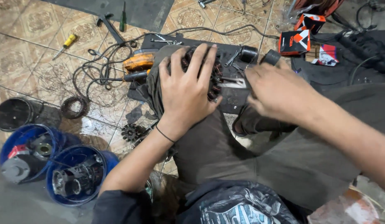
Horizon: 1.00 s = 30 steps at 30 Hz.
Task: Repairing or dismantling the copper windings of an electric motor stator using hand tools.
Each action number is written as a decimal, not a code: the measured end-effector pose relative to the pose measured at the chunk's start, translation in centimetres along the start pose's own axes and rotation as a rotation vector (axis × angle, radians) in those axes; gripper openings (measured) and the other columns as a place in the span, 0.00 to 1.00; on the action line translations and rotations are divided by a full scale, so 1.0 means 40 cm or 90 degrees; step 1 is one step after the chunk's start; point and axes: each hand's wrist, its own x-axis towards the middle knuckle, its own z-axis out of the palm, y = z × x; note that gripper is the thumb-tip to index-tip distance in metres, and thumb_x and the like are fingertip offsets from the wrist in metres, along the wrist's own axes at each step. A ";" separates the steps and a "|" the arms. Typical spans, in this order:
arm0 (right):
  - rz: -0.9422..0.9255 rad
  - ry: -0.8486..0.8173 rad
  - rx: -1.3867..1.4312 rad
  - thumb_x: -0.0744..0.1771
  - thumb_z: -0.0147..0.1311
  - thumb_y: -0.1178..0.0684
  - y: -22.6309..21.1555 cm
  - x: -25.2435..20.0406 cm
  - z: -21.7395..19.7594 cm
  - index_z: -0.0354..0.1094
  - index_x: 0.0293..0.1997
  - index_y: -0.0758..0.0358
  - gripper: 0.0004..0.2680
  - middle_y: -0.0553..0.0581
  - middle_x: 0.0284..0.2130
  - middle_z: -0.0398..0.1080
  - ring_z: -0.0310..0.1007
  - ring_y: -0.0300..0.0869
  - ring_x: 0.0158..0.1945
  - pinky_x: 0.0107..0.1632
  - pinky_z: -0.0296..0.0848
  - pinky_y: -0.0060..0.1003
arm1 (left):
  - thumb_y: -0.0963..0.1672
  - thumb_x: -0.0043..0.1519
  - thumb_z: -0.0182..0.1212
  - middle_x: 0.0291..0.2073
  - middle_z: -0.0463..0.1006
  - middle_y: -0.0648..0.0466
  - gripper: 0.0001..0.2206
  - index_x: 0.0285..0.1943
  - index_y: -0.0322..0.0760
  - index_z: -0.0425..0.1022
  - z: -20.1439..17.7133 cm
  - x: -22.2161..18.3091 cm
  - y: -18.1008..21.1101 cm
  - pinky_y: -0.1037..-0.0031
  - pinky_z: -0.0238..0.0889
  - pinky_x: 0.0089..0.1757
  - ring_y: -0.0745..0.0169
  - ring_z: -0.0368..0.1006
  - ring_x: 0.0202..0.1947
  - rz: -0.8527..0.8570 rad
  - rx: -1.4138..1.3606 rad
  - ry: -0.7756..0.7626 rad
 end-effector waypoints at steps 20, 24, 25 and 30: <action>-0.062 0.086 -0.455 0.68 0.45 0.48 0.022 0.031 -0.122 0.69 0.54 0.62 0.13 0.59 0.49 0.73 0.70 0.48 0.54 0.62 0.60 0.61 | 0.55 0.46 0.76 0.65 0.67 0.54 0.40 0.70 0.41 0.69 -0.006 0.016 0.016 0.51 0.59 0.56 0.47 0.64 0.59 -0.001 -0.005 0.012; -0.081 0.078 -0.481 0.67 0.45 0.45 0.015 0.041 -0.135 0.70 0.54 0.60 0.15 0.58 0.49 0.73 0.67 0.47 0.53 0.59 0.59 0.57 | 0.53 0.48 0.76 0.66 0.66 0.54 0.38 0.69 0.39 0.71 -0.002 0.011 0.011 0.50 0.59 0.56 0.47 0.63 0.60 -0.001 -0.019 0.023; -0.084 0.079 -0.482 0.67 0.45 0.45 0.013 0.046 -0.133 0.70 0.54 0.60 0.15 0.58 0.49 0.73 0.67 0.47 0.53 0.59 0.59 0.57 | 0.53 0.48 0.76 0.66 0.66 0.54 0.38 0.69 0.39 0.71 -0.001 0.010 0.010 0.50 0.59 0.56 0.47 0.63 0.60 -0.004 -0.017 0.024; -0.083 0.096 -0.497 0.68 0.46 0.42 0.013 0.059 -0.127 0.69 0.53 0.59 0.15 0.57 0.47 0.73 0.70 0.46 0.56 0.63 0.61 0.57 | 0.54 0.52 0.74 0.66 0.66 0.52 0.35 0.68 0.38 0.72 -0.002 0.008 0.007 0.50 0.59 0.56 0.45 0.62 0.60 0.002 -0.030 0.033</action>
